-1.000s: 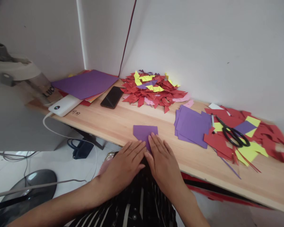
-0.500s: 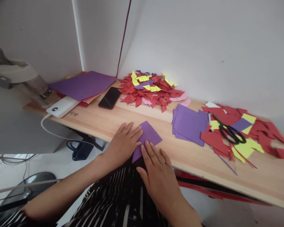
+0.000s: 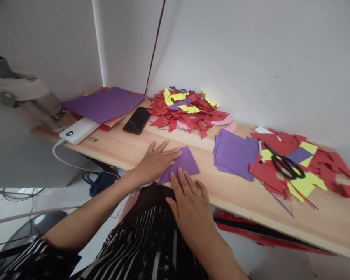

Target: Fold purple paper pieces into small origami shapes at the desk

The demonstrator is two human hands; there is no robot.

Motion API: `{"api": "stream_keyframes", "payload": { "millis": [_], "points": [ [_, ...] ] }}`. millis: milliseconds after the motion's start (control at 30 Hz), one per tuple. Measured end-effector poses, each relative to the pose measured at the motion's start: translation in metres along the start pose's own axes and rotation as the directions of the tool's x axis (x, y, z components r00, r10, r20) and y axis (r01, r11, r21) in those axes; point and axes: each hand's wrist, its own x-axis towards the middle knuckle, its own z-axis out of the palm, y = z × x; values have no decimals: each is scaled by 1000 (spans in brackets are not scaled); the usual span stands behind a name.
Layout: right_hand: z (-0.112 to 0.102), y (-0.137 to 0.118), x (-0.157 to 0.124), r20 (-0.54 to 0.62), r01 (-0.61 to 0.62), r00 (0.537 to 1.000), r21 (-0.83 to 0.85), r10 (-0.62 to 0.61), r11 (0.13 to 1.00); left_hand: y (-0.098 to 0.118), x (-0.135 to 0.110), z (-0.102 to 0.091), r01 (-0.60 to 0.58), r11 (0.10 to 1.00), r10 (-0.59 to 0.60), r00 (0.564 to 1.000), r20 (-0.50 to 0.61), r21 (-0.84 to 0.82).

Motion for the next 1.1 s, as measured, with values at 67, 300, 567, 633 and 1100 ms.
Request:
{"api": "stream_keyframes", "payload": {
  "millis": [67, 300, 567, 633, 1100],
  "points": [
    [-1, 0, 0, 5, -3, 1000, 2, 3, 1000, -5, 2, 0, -15, 999, 16, 999, 29, -29],
    [-7, -2, 2, 50, -10, 999, 7, 10, 1000, -9, -9, 10, -73, 997, 76, 993, -87, 34],
    [-4, 4, 5, 56, -2, 998, 48, -1, 999, 7, -70, 9, -170, 984, 178, 958, -225, 59],
    [-4, 6, 4, 58, 4, 998, 61, -8, 998, 12, -80, 10, -165, 983, 181, 954, -238, 85],
    [-1, 11, 42, 84, 50, 995, 150, -63, 987, 12, -87, 15, -184, 976, 206, 952, -228, 112]
  ]
}}
